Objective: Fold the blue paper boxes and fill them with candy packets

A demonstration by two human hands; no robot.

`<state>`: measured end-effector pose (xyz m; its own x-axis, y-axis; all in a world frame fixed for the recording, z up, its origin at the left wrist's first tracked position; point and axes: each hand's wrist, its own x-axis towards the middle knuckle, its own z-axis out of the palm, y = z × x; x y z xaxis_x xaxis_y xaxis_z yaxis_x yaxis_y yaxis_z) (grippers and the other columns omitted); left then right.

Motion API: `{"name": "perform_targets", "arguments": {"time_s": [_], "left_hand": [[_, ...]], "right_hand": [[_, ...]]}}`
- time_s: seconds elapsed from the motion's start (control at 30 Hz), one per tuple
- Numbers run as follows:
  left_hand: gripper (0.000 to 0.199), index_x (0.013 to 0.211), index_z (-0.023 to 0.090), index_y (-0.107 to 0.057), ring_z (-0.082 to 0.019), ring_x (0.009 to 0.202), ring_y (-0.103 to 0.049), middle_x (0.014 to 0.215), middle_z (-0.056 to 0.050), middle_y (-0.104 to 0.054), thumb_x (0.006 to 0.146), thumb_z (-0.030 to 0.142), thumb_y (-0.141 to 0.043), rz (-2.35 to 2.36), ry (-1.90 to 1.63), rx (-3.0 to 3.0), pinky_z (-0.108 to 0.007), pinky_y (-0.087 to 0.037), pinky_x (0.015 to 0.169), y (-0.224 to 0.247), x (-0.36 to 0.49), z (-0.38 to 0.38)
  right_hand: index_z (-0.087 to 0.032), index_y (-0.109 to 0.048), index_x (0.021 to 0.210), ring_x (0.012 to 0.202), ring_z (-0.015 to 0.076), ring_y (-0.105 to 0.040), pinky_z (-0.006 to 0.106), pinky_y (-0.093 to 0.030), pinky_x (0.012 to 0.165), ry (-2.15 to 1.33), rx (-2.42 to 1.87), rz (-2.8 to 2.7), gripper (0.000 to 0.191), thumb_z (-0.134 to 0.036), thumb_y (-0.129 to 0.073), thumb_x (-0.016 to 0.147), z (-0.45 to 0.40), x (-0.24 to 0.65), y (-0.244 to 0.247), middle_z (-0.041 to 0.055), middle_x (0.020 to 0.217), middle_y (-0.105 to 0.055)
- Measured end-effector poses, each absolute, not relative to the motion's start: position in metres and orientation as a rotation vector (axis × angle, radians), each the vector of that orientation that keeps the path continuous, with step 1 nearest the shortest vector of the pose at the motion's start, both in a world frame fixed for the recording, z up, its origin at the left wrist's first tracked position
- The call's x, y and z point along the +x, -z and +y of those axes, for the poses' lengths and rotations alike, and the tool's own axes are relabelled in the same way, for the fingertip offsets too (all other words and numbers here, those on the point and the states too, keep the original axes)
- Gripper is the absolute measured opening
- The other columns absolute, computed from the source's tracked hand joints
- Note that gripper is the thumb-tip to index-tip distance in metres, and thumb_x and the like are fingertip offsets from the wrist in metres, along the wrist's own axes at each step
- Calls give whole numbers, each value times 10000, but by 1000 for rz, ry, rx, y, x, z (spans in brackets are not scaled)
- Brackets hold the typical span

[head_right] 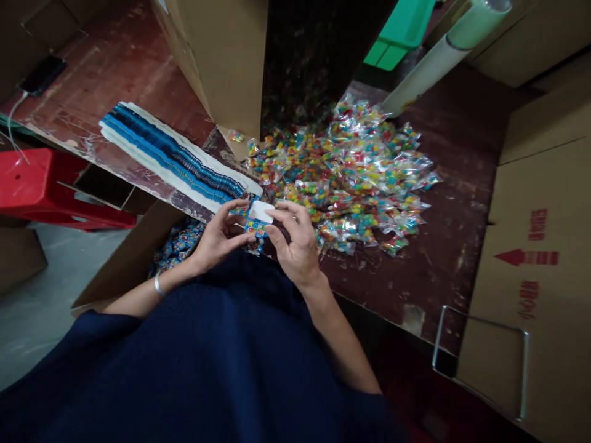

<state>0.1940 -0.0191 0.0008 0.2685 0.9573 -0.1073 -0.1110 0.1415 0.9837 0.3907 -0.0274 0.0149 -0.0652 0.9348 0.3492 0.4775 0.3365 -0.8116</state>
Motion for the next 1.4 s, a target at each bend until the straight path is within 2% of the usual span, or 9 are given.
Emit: {"name": "perform_targets", "arguments": {"time_s": [0.1, 0.2, 0.4, 0.53, 0.83, 1.03, 1.17, 1.3, 1.4], "left_hand": [[555, 1259, 245, -622, -147, 839, -698, 951, -10, -693, 789, 374, -887, 891, -989, 1110, -272, -600, 787, -3, 195, -19], [465, 1138, 207, -660, -148, 875, -688, 964, -23, -697, 777, 378, -896, 825, -941, 1104, -268, -593, 800, -1, 196, -18], [492, 1019, 194, -563, -92, 769, -621, 972, 3, -593, 733, 369, -922, 805, -923, 1057, -230, -578, 713, 2, 196, -15], [584, 1036, 219, -485, -74, 735, -603, 953, 28, -541, 693, 347, -940, 894, -928, 1054, -191, -560, 645, -1, 194, -17], [514, 1249, 239, -540, -146, 878, -674, 1059, -33, -605, 816, 203, -815, 900, -903, 1310, -285, -627, 769, 3, 181, -19], [507, 1296, 222, -623, -143, 831, -681, 1089, -57, -666, 838, 290, -830, 855, -875, 1218, -267, -609, 726, 5, 180, -21], [393, 1190, 168, -673, -144, 843, -688, 1101, -76, -721, 852, 315, -808, 890, -869, 1224, -258, -591, 755, 3, 163, -19], [311, 1197, 175, -675, -134, 740, -681, 1047, -62, -749, 909, 288, -706, 1035, -459, 1542, -246, -540, 683, -5, 98, -8], [245, 1050, 194, -764, -160, 745, -661, 917, -42, -759, 806, 212, -775, 1187, -106, 1909, -251, -486, 675, -8, 43, -2]], "right_hand": [[-271, -745, 1171, 1030, 245, -729, 393, -618, 864, -797, -1298, -1528, 258, -408, -710, 956, -32, 385, -5, 71, 1160, -749], [-253, -768, 967, 897, 226, -747, 391, -617, 842, -792, -1315, -1462, 133, -369, -703, 959, -36, 378, 2, 41, 967, -783], [-256, -726, 1017, 997, 242, -768, 416, -622, 905, -675, -1258, -1386, 119, -326, -752, 924, -37, 368, 5, 66, 1070, -794], [-239, -673, 913, 798, 186, -744, 320, -614, 738, -939, -1203, -1253, 201, -406, -782, 898, -31, 364, 0, 21, 860, -762], [-206, -740, 763, 720, 167, -677, 298, -552, 661, -1274, -1299, -1206, 235, -395, -881, 759, -11, 376, -4, 17, 799, -752], [-215, -731, 712, 793, 187, -713, 341, -563, 771, -1050, -1279, -1369, 219, -349, -779, 879, -16, 368, -8, 26, 836, -774], [-229, -791, 883, 944, 218, -750, 382, -608, 850, -1013, -1217, -1517, 253, -387, -634, 1004, -24, 361, -3, 64, 1037, -801], [-244, -742, 1156, 1101, 273, -720, 445, -633, 908, -799, -1268, -1739, 256, -388, -728, 946, -16, 357, 19, 97, 1217, -762], [-219, -697, 1194, 1220, 334, -666, 541, -567, 1064, -564, -1281, -1999, 369, -314, -828, 862, -4, 348, 40, 130, 1253, -747]]}}
